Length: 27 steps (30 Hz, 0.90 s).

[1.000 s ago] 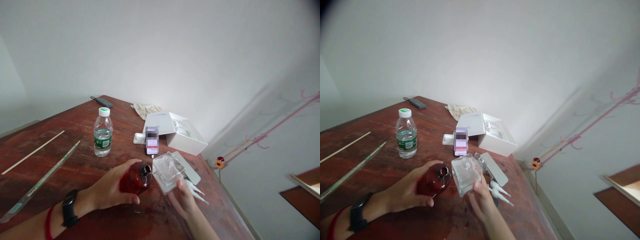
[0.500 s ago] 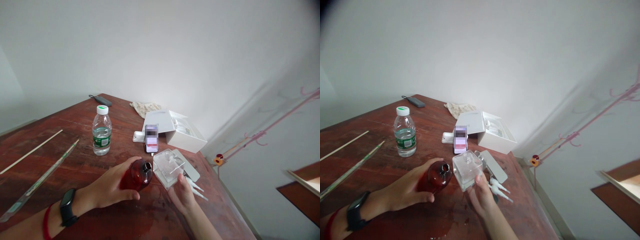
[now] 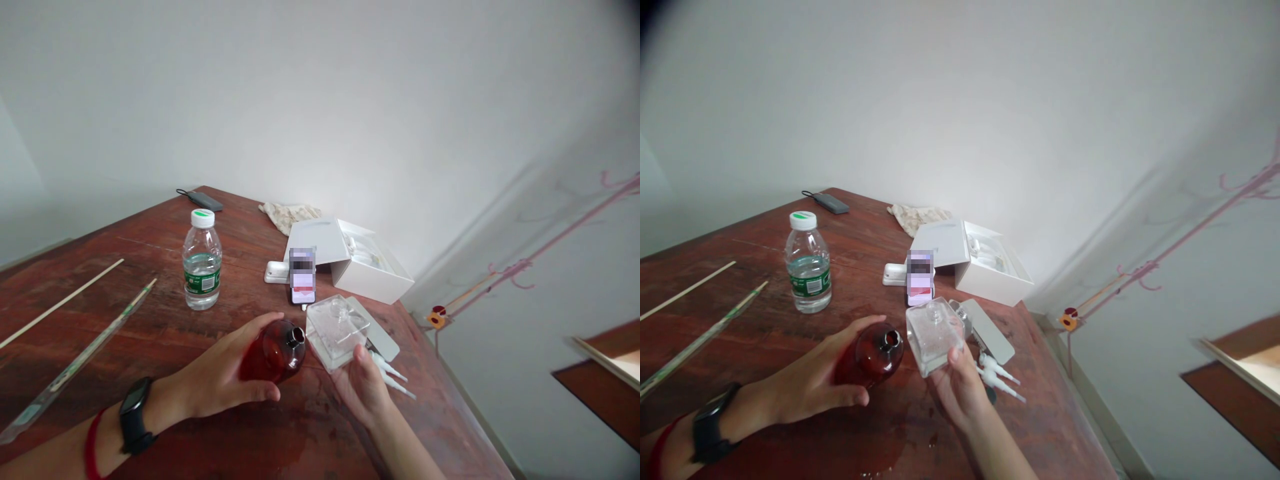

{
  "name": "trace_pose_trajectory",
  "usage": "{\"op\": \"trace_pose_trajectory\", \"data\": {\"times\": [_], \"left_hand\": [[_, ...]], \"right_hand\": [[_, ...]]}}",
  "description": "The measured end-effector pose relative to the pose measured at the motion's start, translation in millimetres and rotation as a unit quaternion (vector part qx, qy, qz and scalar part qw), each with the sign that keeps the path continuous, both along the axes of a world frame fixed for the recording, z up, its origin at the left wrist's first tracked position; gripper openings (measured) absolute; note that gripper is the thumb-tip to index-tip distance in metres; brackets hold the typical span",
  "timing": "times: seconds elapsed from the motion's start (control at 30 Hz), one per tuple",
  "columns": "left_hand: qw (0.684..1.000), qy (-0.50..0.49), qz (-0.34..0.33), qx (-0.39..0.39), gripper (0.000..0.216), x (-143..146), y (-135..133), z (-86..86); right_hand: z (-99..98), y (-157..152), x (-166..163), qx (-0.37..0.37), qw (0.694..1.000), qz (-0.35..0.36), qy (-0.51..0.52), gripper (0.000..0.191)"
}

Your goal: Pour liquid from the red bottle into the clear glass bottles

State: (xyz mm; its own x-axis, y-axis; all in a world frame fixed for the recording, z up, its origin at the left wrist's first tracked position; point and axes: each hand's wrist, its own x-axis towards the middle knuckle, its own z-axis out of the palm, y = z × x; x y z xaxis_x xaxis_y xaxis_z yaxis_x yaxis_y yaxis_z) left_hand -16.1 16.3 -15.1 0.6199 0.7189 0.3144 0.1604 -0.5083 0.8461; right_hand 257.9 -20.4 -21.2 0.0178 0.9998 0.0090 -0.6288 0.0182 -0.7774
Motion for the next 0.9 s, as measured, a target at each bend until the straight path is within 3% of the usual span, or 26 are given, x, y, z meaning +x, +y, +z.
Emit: {"op": "trace_pose_trajectory", "data": {"times": [0.17, 0.47, 0.9], "left_hand": [[1.000, -0.002, -0.005, 0.010, 0.102, 0, 2, -1.0], [1.000, 0.018, 0.012, 0.001, 0.103, -2, 0, -0.9], [1.000, 0.016, 0.011, -0.020, 0.092, -1, 1, 3.6]], "right_hand": [[-2.6, 2, 10, 0.006, 0.999, 0.047, -0.009, 0.084], [1.7, -1, -2, -0.002, 1.000, -0.001, 0.002, 0.084], [-6.1, 2, 12, 0.003, 0.999, 0.051, -0.017, 0.080]]}}
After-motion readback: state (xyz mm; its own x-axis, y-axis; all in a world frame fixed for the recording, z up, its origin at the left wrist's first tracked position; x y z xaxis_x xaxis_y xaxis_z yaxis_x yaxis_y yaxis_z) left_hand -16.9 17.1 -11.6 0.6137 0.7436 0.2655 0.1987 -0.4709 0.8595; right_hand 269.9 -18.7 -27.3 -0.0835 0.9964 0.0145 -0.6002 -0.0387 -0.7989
